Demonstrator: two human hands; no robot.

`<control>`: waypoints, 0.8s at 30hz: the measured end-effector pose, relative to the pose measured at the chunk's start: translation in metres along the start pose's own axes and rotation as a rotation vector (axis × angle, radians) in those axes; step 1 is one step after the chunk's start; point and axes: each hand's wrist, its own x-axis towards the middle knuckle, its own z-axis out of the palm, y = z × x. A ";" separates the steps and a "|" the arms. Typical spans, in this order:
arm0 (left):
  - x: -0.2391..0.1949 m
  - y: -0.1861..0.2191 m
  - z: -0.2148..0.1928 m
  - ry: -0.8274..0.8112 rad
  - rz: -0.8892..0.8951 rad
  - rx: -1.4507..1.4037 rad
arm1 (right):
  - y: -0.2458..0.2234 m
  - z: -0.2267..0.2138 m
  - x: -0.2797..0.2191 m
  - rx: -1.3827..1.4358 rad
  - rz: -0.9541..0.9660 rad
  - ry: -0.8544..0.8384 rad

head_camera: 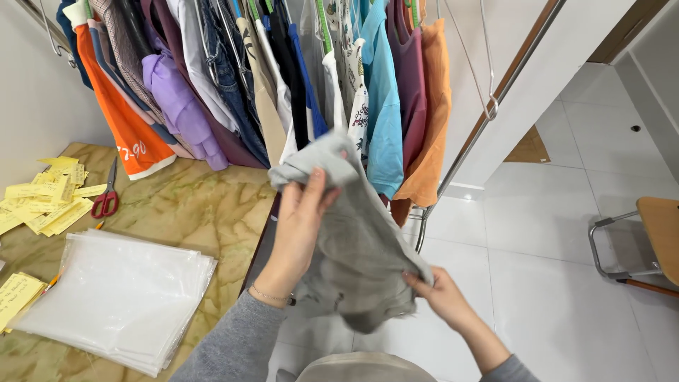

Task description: The person picks up folded t-shirts from a table, places them onto hangers, and hangs them on a metal clothing rack. The person repeats this process for several shirts of different colors, including white, blue, pink, orange, and gray.

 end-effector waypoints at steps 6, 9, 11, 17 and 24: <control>-0.058 -0.081 -0.008 -0.581 -0.128 0.378 | -0.111 0.022 -0.004 0.311 -0.099 -0.063; -0.071 -0.093 -0.003 -0.499 0.242 0.769 | -0.126 0.038 -0.003 0.298 -0.056 -0.062; -0.073 -0.078 0.004 -0.446 0.027 0.725 | -0.128 0.042 -0.002 0.358 -0.039 -0.038; -0.069 -0.073 0.004 -0.341 -0.147 0.711 | -0.148 0.032 -0.022 0.209 -0.057 -0.198; -0.054 -0.085 0.021 -0.478 -0.057 0.646 | -0.144 0.009 -0.030 0.125 -0.202 -0.011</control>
